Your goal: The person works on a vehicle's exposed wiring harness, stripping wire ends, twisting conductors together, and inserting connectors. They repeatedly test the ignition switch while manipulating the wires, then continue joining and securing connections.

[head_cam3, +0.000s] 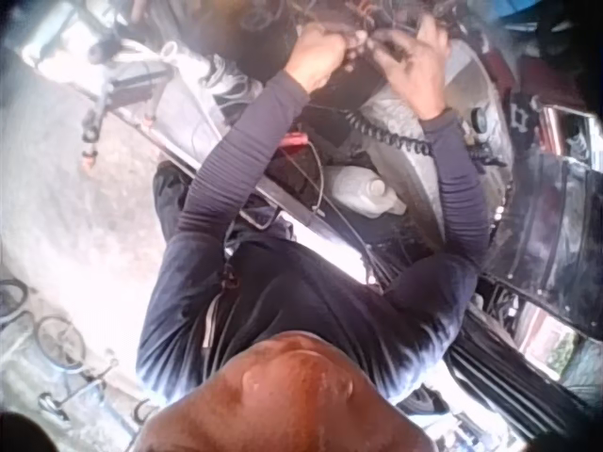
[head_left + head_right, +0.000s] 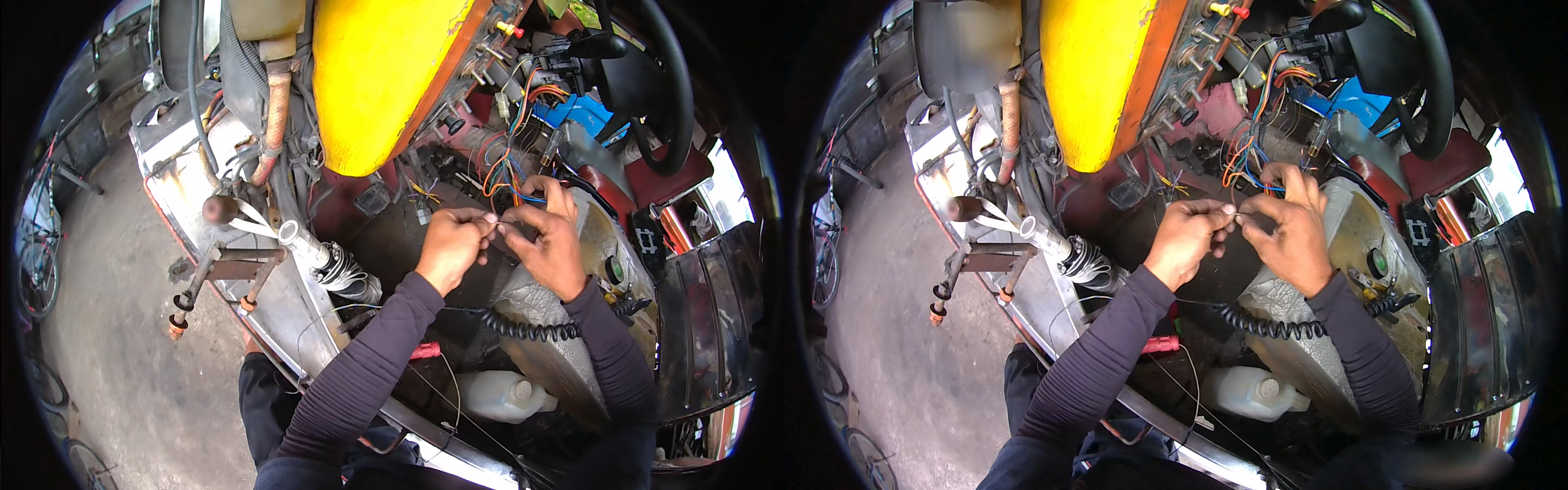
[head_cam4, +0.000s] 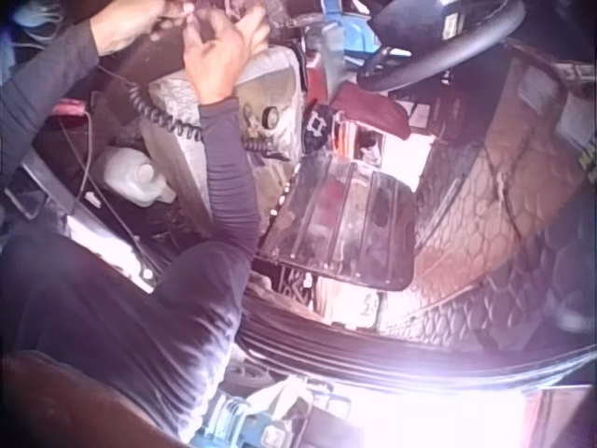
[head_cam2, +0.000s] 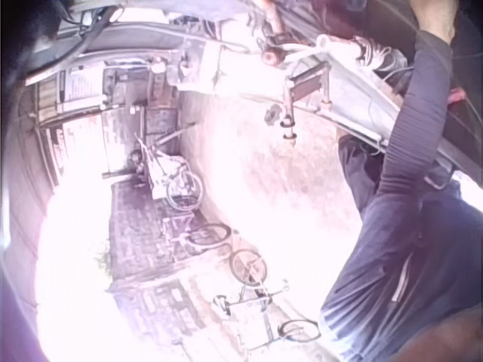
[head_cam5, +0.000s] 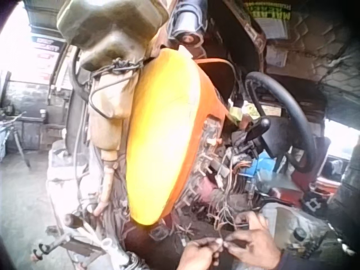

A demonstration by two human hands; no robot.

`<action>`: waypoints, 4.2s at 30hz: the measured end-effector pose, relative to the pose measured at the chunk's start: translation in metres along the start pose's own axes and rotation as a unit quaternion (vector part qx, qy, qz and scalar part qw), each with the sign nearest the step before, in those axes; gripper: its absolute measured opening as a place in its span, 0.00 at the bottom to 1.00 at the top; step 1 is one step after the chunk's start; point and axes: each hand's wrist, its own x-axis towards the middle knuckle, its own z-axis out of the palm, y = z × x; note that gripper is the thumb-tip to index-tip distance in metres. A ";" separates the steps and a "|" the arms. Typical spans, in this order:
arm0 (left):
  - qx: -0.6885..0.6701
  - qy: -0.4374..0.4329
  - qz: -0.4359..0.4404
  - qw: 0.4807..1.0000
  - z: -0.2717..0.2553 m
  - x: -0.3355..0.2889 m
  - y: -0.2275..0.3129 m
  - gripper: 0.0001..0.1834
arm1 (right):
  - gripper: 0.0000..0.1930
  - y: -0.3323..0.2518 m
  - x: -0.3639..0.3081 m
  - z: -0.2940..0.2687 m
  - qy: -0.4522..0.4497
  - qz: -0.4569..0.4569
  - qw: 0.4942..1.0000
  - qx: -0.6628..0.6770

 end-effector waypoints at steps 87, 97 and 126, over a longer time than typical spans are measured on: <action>-0.095 0.141 -0.041 0.985 -0.050 0.037 0.002 0.16 | 0.06 0.042 0.073 0.038 -0.120 0.178 0.882 0.420; -0.247 0.127 -0.033 0.960 -0.029 0.053 -0.006 0.13 | 0.10 0.039 0.059 0.030 -0.078 -0.040 0.994 0.065; -0.251 0.143 0.017 0.957 -0.017 0.050 -0.007 0.12 | 0.09 0.030 0.055 0.036 -0.087 -0.040 0.995 -0.019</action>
